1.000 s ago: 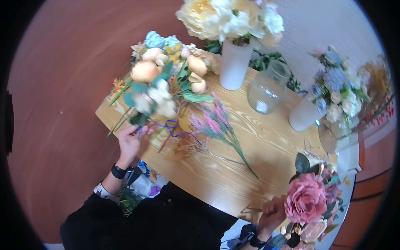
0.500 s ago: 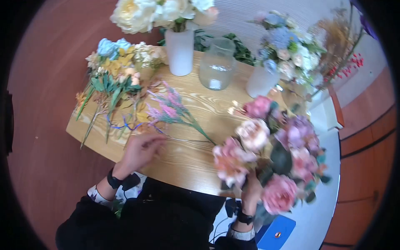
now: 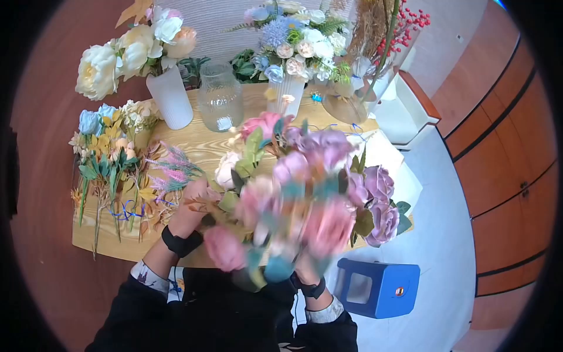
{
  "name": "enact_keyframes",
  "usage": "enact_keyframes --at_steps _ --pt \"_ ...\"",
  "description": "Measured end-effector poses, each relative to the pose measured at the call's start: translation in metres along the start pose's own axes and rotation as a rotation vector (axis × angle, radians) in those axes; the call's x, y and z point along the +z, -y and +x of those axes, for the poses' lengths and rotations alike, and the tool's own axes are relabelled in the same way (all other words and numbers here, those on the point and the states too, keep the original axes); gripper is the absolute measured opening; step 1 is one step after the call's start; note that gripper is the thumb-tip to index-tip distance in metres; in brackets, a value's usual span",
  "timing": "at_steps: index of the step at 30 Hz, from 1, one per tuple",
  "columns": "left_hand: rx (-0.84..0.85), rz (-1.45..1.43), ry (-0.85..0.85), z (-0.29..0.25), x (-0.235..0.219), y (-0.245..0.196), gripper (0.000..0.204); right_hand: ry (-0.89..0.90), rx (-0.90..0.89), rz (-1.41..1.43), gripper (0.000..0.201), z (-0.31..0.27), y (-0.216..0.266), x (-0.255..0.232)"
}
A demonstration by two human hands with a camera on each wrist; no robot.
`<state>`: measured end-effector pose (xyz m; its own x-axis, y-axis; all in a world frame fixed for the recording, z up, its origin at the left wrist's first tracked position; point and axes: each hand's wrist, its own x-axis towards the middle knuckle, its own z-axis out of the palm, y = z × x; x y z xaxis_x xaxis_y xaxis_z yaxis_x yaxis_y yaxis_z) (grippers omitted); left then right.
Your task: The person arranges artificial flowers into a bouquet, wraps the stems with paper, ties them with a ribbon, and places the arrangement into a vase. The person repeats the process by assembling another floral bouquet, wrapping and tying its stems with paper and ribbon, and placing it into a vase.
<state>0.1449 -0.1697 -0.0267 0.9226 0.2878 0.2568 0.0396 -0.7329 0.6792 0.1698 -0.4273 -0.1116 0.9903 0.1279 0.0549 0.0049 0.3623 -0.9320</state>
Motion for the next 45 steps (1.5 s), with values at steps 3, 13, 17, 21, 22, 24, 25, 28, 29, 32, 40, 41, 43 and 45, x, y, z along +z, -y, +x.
enact_keyframes --at_steps 3,13,17,21,22,24,25,28,29,32,40,41,43,45 --pt "-0.102 0.052 -0.118 0.006 0.001 0.004 0.029 0.112 -0.187 -0.313 0.036 0.004 0.04 0.032" --pt "0.064 -0.018 -0.225 -0.001 -0.017 0.024 0.012 0.262 -0.261 0.016 0.035 -0.005 0.028 0.029" --pt "-0.153 -0.755 -0.33 -0.02 -0.028 0.012 0.04 0.293 -0.284 0.13 0.035 0.008 0.036 0.039" --pt "-0.138 -0.678 -0.503 -0.048 -0.033 -0.022 0.03 0.105 -0.448 0.158 0.034 0.024 0.08 0.091" --pt "-0.124 -0.749 -0.496 -0.057 -0.032 -0.024 0.024 0.079 -0.298 0.139 0.033 0.029 0.083 0.095" --pt "-0.18 -0.343 -0.343 -0.085 -0.028 -0.014 0.008 0.052 -0.151 0.122 0.033 0.035 0.088 0.102" --pt "-0.074 -0.254 -0.333 -0.101 -0.022 -0.018 0.009 0.027 -0.136 0.148 0.034 0.038 0.093 0.108" --pt "0.094 -0.232 -0.284 -0.118 -0.01 -0.036 0.011 -0.027 -0.161 0.14 0.035 0.049 0.08 0.115" --pt "0.145 -0.295 -0.242 -0.121 -0.008 -0.041 0.011 -0.055 -0.188 0.101 0.034 0.051 0.074 0.117" --pt "0.274 -0.262 -0.327 -0.097 -0.031 -0.075 0.01 -0.078 -0.18 0.035 0.03 0.041 0.078 0.131" --pt "0.34 -0.399 -0.232 -0.027 -0.022 -0.118 0.011 0.175 -0.096 0.285 0.026 0.012 0.074 0.137" --pt "0.337 -0.477 -0.248 -0.024 -0.019 -0.12 0.011 0.171 -0.098 0.285 0.026 0.014 0.072 0.134" --pt "0.337 -0.483 -0.251 -0.019 -0.018 -0.121 0.009 0.172 -0.191 0.122 0.027 0.018 0.068 0.13" --pt "0.335 -0.488 -0.26 -0.016 -0.014 -0.118 0.009 0.199 -0.14 0.295 0.03 0.013 0.077 0.134"
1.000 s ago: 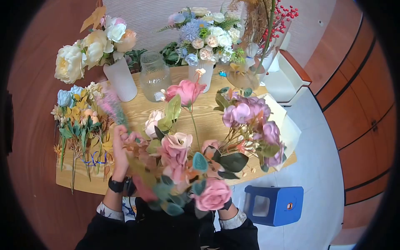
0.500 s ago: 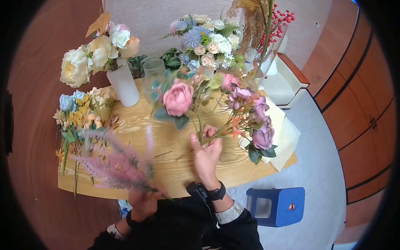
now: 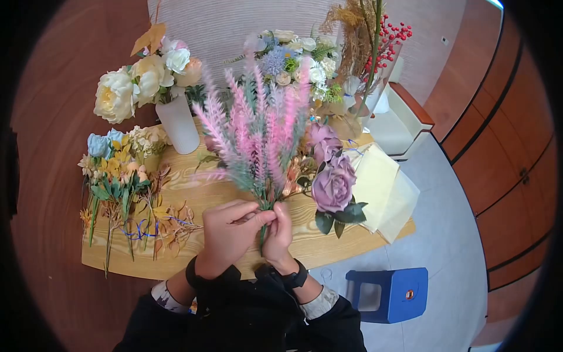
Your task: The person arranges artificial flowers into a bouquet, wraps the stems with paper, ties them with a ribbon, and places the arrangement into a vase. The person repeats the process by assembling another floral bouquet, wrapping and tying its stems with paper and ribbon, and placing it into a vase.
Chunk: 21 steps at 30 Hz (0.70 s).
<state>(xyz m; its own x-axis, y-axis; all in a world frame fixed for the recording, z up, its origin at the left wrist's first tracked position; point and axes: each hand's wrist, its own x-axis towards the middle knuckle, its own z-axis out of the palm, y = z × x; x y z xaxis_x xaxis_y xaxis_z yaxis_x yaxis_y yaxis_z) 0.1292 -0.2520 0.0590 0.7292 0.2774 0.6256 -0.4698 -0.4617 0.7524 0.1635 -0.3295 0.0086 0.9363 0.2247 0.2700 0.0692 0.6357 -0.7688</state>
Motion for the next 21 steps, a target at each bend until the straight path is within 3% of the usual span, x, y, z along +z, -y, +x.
enact_keyframes --at_steps 1,3,5,6,10,14,16,17,18,20,21 --pt "-0.055 -0.006 0.001 -0.002 0.002 0.007 0.009 0.005 0.036 0.178 0.034 -0.001 0.003 0.003" --pt "-0.114 -0.01 0.003 -0.009 0.003 0.017 0.009 0.017 0.014 0.095 0.03 -0.006 -0.034 -0.027" --pt "0.131 0.234 0.083 -0.015 -0.001 0.023 0.012 0.034 -0.011 0.016 0.028 -0.006 -0.037 -0.028" --pt "0.126 0.238 0.08 -0.017 -0.001 0.023 0.012 0.026 0.005 -0.036 0.023 -0.006 -0.015 -0.011" --pt "-0.031 0.149 0.025 -0.027 0.001 0.023 0.011 0.083 -0.036 -0.2 0.013 -0.003 -0.007 -0.011" --pt "-0.227 0.078 -0.061 -0.037 0.004 0.03 0.009 0.078 -0.037 -0.084 0.019 -0.002 0.002 0.007" --pt "-0.208 0.103 -0.089 -0.03 0.003 0.024 0.01 -0.015 0.086 -0.081 0.02 -0.003 0.004 0.012" --pt "-0.184 0.127 -0.114 -0.027 0.004 0.022 0.012 0.038 0.101 -0.359 0.021 -0.002 0.003 0.002" --pt "-0.188 0.129 -0.115 -0.028 0.006 0.022 0.012 0.039 0.105 -0.358 0.021 -0.002 0.0 0.002" --pt "-0.473 -0.108 -0.269 -0.031 0.009 0.024 0.014 0.019 0.092 -0.265 0.033 -0.002 -0.007 0.005" --pt "-0.475 -0.105 -0.274 -0.03 0.005 0.025 0.014 0.023 0.096 -0.264 0.033 -0.003 -0.01 0.004"
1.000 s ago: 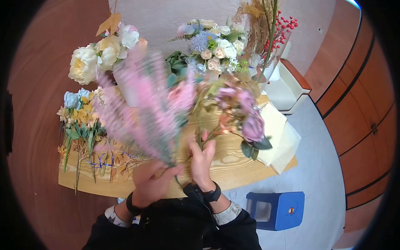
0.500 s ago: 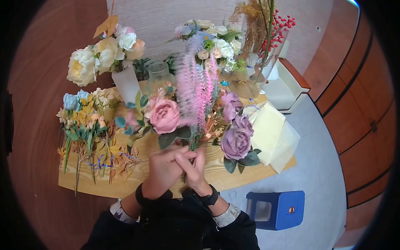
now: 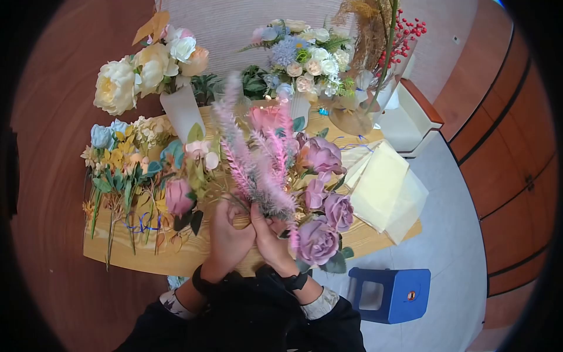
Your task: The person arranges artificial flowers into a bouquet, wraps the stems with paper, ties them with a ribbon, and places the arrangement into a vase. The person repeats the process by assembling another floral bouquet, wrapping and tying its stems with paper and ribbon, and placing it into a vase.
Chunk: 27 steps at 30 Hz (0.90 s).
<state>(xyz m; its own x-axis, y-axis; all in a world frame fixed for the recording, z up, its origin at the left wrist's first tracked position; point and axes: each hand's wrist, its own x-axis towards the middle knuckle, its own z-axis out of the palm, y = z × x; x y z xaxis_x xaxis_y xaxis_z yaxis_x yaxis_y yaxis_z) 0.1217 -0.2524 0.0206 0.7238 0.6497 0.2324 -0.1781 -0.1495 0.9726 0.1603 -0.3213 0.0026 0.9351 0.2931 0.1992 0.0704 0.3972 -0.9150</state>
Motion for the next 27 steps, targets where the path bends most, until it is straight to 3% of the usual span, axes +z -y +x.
enact_keyframes --at_steps 2,3,5,6,9,10,13,14,15,16,17,18,22,23,25,26,27 --pt "0.203 0.24 0.254 0.006 -0.011 -0.002 0.019 -0.021 0.133 -0.066 0.034 -0.005 -0.007 -0.005" --pt "0.2 0.24 0.25 0.006 -0.011 0.004 0.019 -0.017 0.137 -0.066 0.034 -0.007 -0.017 -0.016" --pt "0.325 0.472 0.166 0.006 -0.009 0.03 0.033 0.247 -0.433 -1.261 0.034 -0.012 -0.05 -0.044" --pt "0.325 0.474 0.166 0.003 -0.01 0.055 0.033 0.208 -0.471 -1.104 0.033 -0.016 -0.068 -0.051" --pt "0.178 0.325 0.399 -0.012 -0.021 0.137 0.034 0.204 -0.437 -1.047 0.032 -0.013 -0.067 -0.053" --pt "0.177 0.326 0.4 -0.01 -0.019 0.122 0.034 0.201 -0.422 -1.02 0.031 -0.011 -0.069 -0.047" --pt "-0.104 -0.309 0.73 0.019 -0.042 0.076 0.034 0.188 -0.38 -0.938 0.03 -0.021 -0.06 -0.085" --pt "-0.2 -0.523 0.83 0.002 -0.077 0.072 0.034 0.184 -0.367 -0.909 0.03 -0.041 -0.061 -0.106" --pt "-0.298 -0.739 0.922 0.0 -0.094 0.061 0.034 0.18 -0.354 -0.88 0.03 0.017 -0.061 -0.049" --pt "-0.399 -0.958 1.008 0.005 -0.085 0.044 0.034 0.178 -0.34 -0.852 0.029 -0.024 -0.045 -0.085" --pt "-0.503 -1.179 1.085 0.007 -0.081 0.029 0.033 0.176 -0.325 -0.822 0.029 -0.022 -0.061 -0.089" --pt "-0.506 -1.177 1.083 0.007 -0.082 0.03 0.033 0.174 -0.308 -0.793 0.029 -0.007 -0.059 -0.081" --pt "-0.526 -0.363 0.645 -0.006 -0.074 0.041 0.029 0.176 -0.226 -0.683 0.027 -0.022 -0.062 -0.092" --pt "-0.528 -0.366 0.635 -0.002 -0.068 0.043 0.029 0.183 -0.209 -0.656 0.027 -0.011 -0.058 -0.094" --pt "0.879 0.85 0.627 0.022 -0.053 0.041 0.05 0.194 -0.181 -0.602 0.026 -0.014 -0.056 -0.105" --pt "0.875 0.853 0.622 0.027 -0.053 0.028 0.05 0.197 -0.166 -0.574 0.026 -0.021 -0.055 -0.117" --pt "0.831 0.821 0.557 0.029 -0.055 0.002 0.039 0.201 -0.151 -0.545 0.025 0.008 -0.056 -0.086"
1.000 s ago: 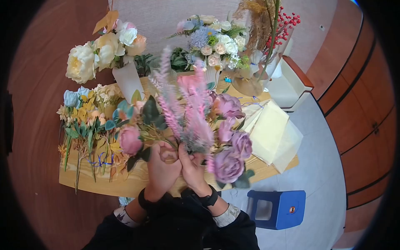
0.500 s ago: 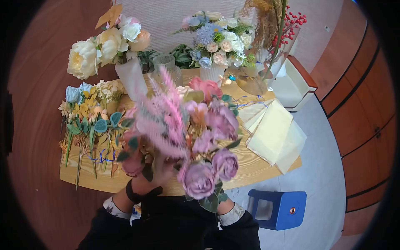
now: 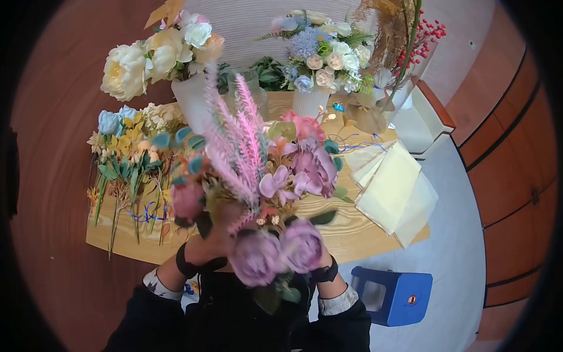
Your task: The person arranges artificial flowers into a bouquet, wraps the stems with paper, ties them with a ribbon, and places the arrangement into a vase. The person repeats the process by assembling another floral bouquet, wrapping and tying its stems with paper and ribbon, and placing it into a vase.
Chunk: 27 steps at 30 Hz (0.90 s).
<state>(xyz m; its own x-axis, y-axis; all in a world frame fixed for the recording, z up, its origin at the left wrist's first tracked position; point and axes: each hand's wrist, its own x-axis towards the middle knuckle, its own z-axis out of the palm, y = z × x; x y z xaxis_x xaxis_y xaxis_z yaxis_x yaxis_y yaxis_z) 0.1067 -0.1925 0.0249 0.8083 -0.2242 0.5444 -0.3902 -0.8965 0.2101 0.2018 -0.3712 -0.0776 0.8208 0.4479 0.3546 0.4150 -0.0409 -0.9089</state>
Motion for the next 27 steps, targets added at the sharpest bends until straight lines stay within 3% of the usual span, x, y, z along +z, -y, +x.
enact_keyframes --at_steps 2,4,5,8,9,10,12,13,14,16,18,19,20,21,22,24,25,26,27 --pt "-0.065 -0.022 -0.053 -0.002 -0.001 -0.004 0.029 0.007 0.024 0.059 0.025 -0.018 -0.004 -0.004" --pt "-0.778 -1.575 -0.058 -0.027 0.04 0.003 0.037 0.011 0.051 0.116 0.024 -0.058 -0.011 -0.016" --pt "-0.781 -1.575 -0.065 -0.037 0.049 0.012 0.037 0.016 0.064 0.144 0.024 -0.066 -0.014 -0.02" --pt "-0.342 -0.507 0.124 -0.073 0.054 0.041 0.045 0.023 0.106 0.23 0.023 -0.025 -0.008 -0.009" --pt "-0.344 -0.506 0.123 -0.078 0.052 0.041 0.045 0.024 0.119 0.258 0.022 -0.07 -0.018 -0.037" --pt "-0.339 -0.619 0.092 -0.081 0.05 0.041 0.047 0.025 0.131 0.286 0.022 -0.054 -0.018 -0.04" --pt "-0.322 -0.847 0.026 -0.086 0.047 0.038 0.052 0.026 0.155 0.336 0.022 -0.084 -0.023 -0.046" --pt "-0.31 -0.962 -0.005 -0.087 0.046 0.035 0.055 0.023 0.167 0.361 0.021 -0.057 -0.019 -0.038" --pt "-0.297 -1.079 -0.034 -0.089 0.045 0.033 0.058 0.017 0.18 0.385 0.021 0.05 0.006 0.029" --pt "-0.282 -1.198 -0.064 -0.093 0.046 0.027 0.061 0.01 0.208 0.434 0.02 0.028 0.0 0.018" --pt "-0.671 -1.298 0.099 -0.099 0.046 0.017 0.063 0.016 0.24 0.485 0.02 0.005 -0.005 0.01" --pt "-0.099 -0.723 0.023 -0.067 -0.001 0.01 0.063 0.019 0.262 0.51 0.019 0.007 -0.003 0.022" --pt "-0.621 -0.65 0.37 -0.054 -0.009 0.008 0.057 0.021 0.286 0.533 0.019 0.008 -0.001 0.033" --pt "-0.475 -0.884 0.204 -0.058 0.004 0.015 0.051 0.021 0.317 0.553 0.019 -0.002 -0.006 0.014" --pt "-0.328 -1.109 0.026 -0.06 0.013 0.016 0.044 0.024 0.356 0.572 0.019 0.016 -0.004 0.026" --pt "-0.22 -0.845 0.071 -0.041 0.002 0.011 0.032 0.033 0.416 0.611 0.018 -0.007 -0.007 0.013" --pt "-0.016 -0.24 0.247 -0.009 -0.008 0.002 0.026 0.036 0.437 0.632 0.018 0.01 -0.006 0.021" --pt "-0.279 -0.796 0.085 0.002 -0.01 -0.011 0.027 0.038 0.454 0.654 0.018 0.01 -0.007 0.02" --pt "-0.339 -0.943 0.026 -0.003 0.004 -0.016 0.03 0.057 0.346 0.554 0.016 0.024 0.062 0.036"
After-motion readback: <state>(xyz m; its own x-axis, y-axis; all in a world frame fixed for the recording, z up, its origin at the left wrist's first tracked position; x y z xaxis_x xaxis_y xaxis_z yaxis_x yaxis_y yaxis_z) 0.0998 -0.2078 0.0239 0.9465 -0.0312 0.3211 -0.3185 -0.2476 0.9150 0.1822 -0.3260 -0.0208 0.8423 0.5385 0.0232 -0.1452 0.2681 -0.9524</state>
